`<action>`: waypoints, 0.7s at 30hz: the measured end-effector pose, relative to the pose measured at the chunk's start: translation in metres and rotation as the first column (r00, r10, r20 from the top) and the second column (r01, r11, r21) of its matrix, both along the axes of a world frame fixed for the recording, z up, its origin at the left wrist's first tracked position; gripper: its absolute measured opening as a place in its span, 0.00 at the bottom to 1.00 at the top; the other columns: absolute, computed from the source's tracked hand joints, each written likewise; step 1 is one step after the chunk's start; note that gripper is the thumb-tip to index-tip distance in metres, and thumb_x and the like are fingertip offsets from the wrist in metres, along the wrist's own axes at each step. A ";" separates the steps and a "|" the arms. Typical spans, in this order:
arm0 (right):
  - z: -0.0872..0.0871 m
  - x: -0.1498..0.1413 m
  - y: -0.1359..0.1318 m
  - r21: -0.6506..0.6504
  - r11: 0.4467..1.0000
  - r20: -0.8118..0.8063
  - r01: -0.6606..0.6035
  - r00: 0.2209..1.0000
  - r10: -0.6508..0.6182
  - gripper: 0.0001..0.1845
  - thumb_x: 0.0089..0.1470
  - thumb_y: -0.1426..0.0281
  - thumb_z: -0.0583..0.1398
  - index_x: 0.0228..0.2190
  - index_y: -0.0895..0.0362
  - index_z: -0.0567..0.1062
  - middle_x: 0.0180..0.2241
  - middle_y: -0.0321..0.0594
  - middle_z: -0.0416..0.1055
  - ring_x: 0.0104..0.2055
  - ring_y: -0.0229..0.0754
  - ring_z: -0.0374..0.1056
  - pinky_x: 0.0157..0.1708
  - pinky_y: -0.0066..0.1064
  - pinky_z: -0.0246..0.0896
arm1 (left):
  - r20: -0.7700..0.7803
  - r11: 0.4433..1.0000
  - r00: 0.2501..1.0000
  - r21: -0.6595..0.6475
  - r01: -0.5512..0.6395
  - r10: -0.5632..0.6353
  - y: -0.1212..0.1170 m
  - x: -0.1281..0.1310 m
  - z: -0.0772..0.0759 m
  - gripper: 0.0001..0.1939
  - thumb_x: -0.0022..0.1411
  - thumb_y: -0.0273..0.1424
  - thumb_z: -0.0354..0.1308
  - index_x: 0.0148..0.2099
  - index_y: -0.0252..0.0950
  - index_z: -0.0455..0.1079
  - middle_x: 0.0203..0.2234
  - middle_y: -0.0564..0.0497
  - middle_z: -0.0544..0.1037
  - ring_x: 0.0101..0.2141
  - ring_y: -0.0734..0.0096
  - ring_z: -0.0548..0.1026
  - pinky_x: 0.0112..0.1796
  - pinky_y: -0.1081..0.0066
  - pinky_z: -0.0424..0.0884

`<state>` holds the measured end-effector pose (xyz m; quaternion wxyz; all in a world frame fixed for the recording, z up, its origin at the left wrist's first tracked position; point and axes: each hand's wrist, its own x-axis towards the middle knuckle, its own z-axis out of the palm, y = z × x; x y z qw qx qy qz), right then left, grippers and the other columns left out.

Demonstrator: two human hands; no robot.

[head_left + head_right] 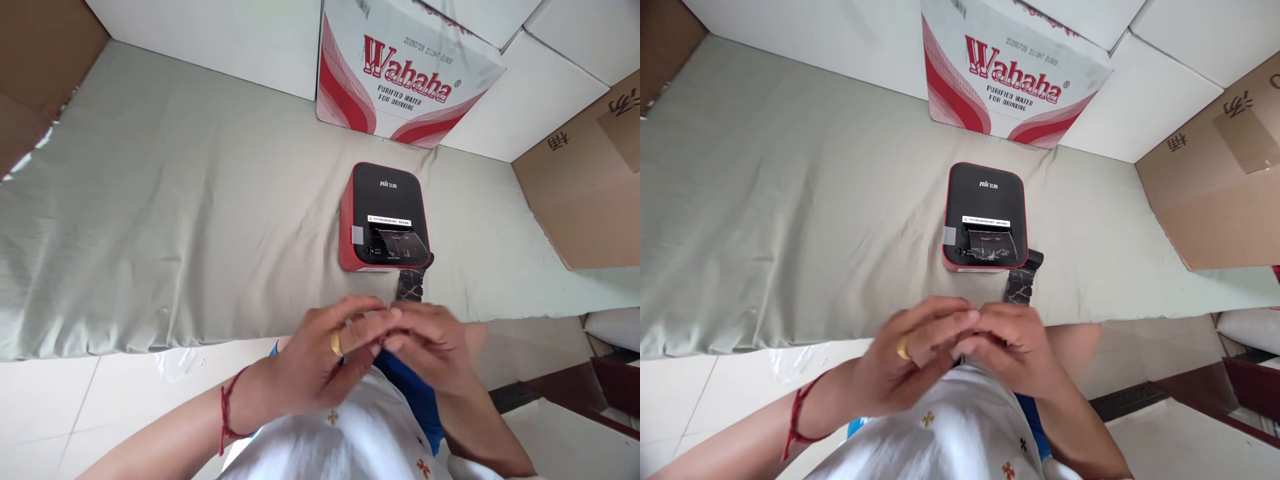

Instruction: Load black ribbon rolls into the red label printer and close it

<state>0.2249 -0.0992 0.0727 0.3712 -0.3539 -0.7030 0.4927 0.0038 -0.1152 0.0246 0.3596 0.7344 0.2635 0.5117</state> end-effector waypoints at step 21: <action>-0.004 0.010 0.051 0.765 0.635 0.307 0.103 0.809 -0.501 0.16 0.67 0.80 0.64 0.53 0.54 0.81 0.52 0.42 0.81 0.54 0.40 0.74 0.54 0.38 0.72 | -0.177 0.908 0.954 0.387 -0.160 0.243 0.117 -0.057 -0.017 0.28 0.75 0.16 0.55 0.67 0.45 0.79 0.42 0.51 0.75 0.35 0.77 0.74 0.37 0.77 0.74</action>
